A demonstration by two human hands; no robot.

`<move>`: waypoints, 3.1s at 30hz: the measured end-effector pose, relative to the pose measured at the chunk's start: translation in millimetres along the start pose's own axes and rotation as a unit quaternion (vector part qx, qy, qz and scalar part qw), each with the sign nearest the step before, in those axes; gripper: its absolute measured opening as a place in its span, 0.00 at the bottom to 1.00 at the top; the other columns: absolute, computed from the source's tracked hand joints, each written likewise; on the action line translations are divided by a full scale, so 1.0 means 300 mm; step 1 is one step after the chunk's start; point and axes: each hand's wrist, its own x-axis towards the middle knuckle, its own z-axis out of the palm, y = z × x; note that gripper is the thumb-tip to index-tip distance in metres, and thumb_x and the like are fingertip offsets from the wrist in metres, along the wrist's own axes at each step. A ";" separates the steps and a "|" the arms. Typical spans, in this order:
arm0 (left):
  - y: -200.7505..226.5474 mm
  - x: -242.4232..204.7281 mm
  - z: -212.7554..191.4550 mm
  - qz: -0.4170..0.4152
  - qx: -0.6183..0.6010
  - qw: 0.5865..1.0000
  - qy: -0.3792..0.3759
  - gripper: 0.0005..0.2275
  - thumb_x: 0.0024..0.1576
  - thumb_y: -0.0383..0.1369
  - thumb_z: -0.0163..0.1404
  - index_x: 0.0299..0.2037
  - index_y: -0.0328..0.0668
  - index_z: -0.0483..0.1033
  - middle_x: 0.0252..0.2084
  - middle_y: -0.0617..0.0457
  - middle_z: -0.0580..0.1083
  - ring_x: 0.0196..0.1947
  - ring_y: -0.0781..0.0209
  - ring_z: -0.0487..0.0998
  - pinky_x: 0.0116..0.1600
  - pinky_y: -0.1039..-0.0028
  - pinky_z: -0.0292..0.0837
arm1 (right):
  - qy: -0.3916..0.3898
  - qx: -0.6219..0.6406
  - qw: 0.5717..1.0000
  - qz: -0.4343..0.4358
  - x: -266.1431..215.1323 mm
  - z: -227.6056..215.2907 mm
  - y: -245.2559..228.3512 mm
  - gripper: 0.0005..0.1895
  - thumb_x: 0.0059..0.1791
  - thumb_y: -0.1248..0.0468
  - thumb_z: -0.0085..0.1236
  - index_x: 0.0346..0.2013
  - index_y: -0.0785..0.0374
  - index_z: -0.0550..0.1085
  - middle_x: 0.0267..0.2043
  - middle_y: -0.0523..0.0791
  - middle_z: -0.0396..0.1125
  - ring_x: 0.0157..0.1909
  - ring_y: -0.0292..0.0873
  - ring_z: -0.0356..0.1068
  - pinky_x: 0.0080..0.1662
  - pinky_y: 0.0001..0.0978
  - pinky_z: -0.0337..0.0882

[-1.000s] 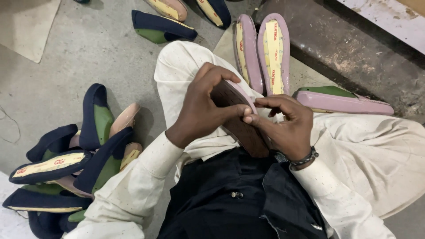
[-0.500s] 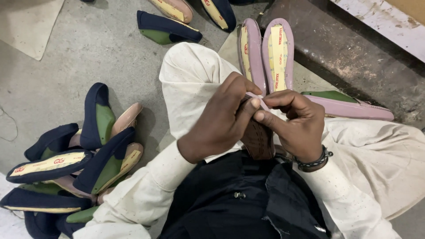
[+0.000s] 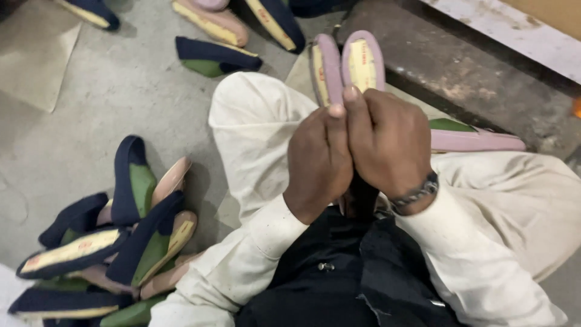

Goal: Manually attaching rubber soles to shoe uppers by aligning and pressing them together.

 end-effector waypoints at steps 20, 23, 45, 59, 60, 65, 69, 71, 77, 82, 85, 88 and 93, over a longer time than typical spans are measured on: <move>0.067 0.294 0.017 -0.111 0.009 0.990 -0.087 0.24 0.49 0.64 0.37 0.21 0.54 0.53 0.23 0.65 0.58 0.27 0.70 0.61 0.33 0.72 0.54 | -0.124 0.254 0.959 -0.003 -0.209 -0.024 0.285 0.41 0.40 0.52 0.70 0.64 0.64 0.68 0.60 0.47 0.71 0.62 0.44 0.69 0.63 0.40 0.69; -0.001 0.214 -0.015 -0.083 -0.079 0.972 -0.204 0.30 0.50 0.48 0.57 0.61 0.44 0.65 0.55 0.50 0.78 0.57 0.56 0.79 0.61 0.65 0.75 | -0.192 0.307 0.932 0.021 -0.219 -0.029 0.294 0.43 0.41 0.49 0.67 0.66 0.62 0.64 0.61 0.46 0.67 0.61 0.42 0.68 0.60 0.37 0.70; 0.038 0.012 0.002 -0.042 -0.003 0.987 -0.153 0.16 0.56 0.44 0.52 0.47 0.46 0.82 0.40 0.60 0.83 0.40 0.70 0.81 0.45 0.77 0.75 | -0.118 0.098 0.984 -0.094 -0.065 -0.193 0.136 0.20 0.59 0.58 0.40 0.59 0.67 0.71 0.53 0.50 0.69 0.56 0.48 0.68 0.56 0.38 0.66; 0.087 0.064 -0.087 0.017 0.008 0.985 -0.173 0.10 0.50 0.36 0.59 0.38 0.39 0.81 0.26 0.40 0.79 0.35 0.35 0.85 0.40 0.56 0.79 | -0.089 0.264 0.960 -0.001 -0.061 -0.148 0.075 0.13 0.59 0.63 0.50 0.54 0.65 0.78 0.38 0.45 0.70 0.50 0.37 0.63 0.55 0.37 0.67; 0.074 0.063 -0.094 0.011 0.010 0.988 -0.156 0.10 0.50 0.36 0.59 0.38 0.39 0.81 0.26 0.40 0.79 0.35 0.35 0.85 0.40 0.56 0.79 | -0.104 0.264 0.959 -0.011 -0.070 -0.142 0.079 0.13 0.59 0.63 0.50 0.54 0.65 0.78 0.38 0.45 0.70 0.50 0.37 0.63 0.55 0.37 0.67; 0.043 0.041 -0.220 0.053 0.102 0.991 -0.070 0.12 0.53 0.45 0.55 0.28 0.48 0.70 0.20 0.58 0.70 0.20 0.61 0.69 0.28 0.66 0.59 | -0.051 0.091 0.972 -0.212 -0.096 -0.092 0.001 0.20 0.60 0.65 0.46 0.62 0.77 0.70 0.61 0.61 0.67 0.63 0.58 0.66 0.65 0.48 0.64; -0.058 0.056 -0.451 0.019 0.004 0.989 0.148 0.13 0.58 0.41 0.54 0.24 0.52 0.65 0.25 0.65 0.62 0.27 0.73 0.63 0.34 0.77 0.59 | -0.016 0.024 0.955 -0.294 -0.111 -0.004 0.035 0.20 0.63 0.70 0.53 0.67 0.81 0.69 0.66 0.68 0.64 0.67 0.68 0.64 0.67 0.56 0.63; -0.113 0.073 -0.573 -0.199 -0.167 0.923 0.285 0.12 0.52 0.43 0.56 0.27 0.49 0.68 0.25 0.59 0.67 0.25 0.71 0.74 0.30 0.77 0.84 | -0.043 0.051 0.984 -0.166 -0.114 0.051 0.064 0.21 0.60 0.73 0.60 0.67 0.78 0.70 0.64 0.65 0.62 0.61 0.57 0.66 0.62 0.46 0.71; -0.506 0.153 -0.729 -0.060 -0.230 0.837 0.493 0.18 0.53 0.43 0.52 0.34 0.48 0.52 0.32 0.58 0.55 0.26 0.71 0.61 0.45 0.60 0.83 | -0.222 0.081 0.971 0.024 -0.121 0.246 0.018 0.22 0.53 0.65 0.57 0.62 0.61 0.73 0.52 0.42 0.72 0.55 0.35 0.67 0.59 0.32 0.68; -0.971 0.326 -0.788 -0.084 -0.090 0.764 0.634 0.16 0.57 0.42 0.47 0.38 0.42 0.53 0.41 0.53 0.56 0.35 0.57 0.63 0.40 0.62 0.66 | -0.285 -0.009 0.957 0.061 -0.114 0.341 -0.036 0.32 0.45 0.60 0.64 0.65 0.54 0.72 0.49 0.46 0.74 0.53 0.40 0.73 0.53 0.34 0.72; -1.208 0.350 -0.788 -0.131 -0.036 0.757 0.640 0.12 0.56 0.33 0.50 0.36 0.40 0.57 0.42 0.48 0.60 0.38 0.51 0.67 0.44 0.59 0.69 | -0.253 -0.009 0.965 0.068 -0.095 0.365 -0.044 0.28 0.46 0.61 0.65 0.62 0.58 0.74 0.42 0.45 0.74 0.47 0.39 0.72 0.54 0.31 0.70; -1.296 0.317 -0.751 -0.190 -0.007 0.760 0.621 0.11 0.53 0.27 0.54 0.38 0.40 0.62 0.44 0.43 0.67 0.41 0.47 0.73 0.46 0.58 0.72 | -0.210 -0.023 0.973 0.095 -0.100 0.386 -0.062 0.19 0.50 0.60 0.64 0.57 0.58 0.77 0.40 0.43 0.73 0.45 0.37 0.71 0.48 0.29 0.68; -1.160 0.305 -0.670 -0.306 -0.094 0.758 0.568 0.30 0.50 0.38 0.55 0.61 0.37 0.61 0.56 0.40 0.67 0.44 0.49 0.76 0.51 0.60 0.73 | -0.168 -0.033 0.982 0.083 -0.088 0.425 -0.079 0.11 0.57 0.59 0.62 0.52 0.56 0.79 0.39 0.38 0.71 0.42 0.33 0.67 0.50 0.25 0.66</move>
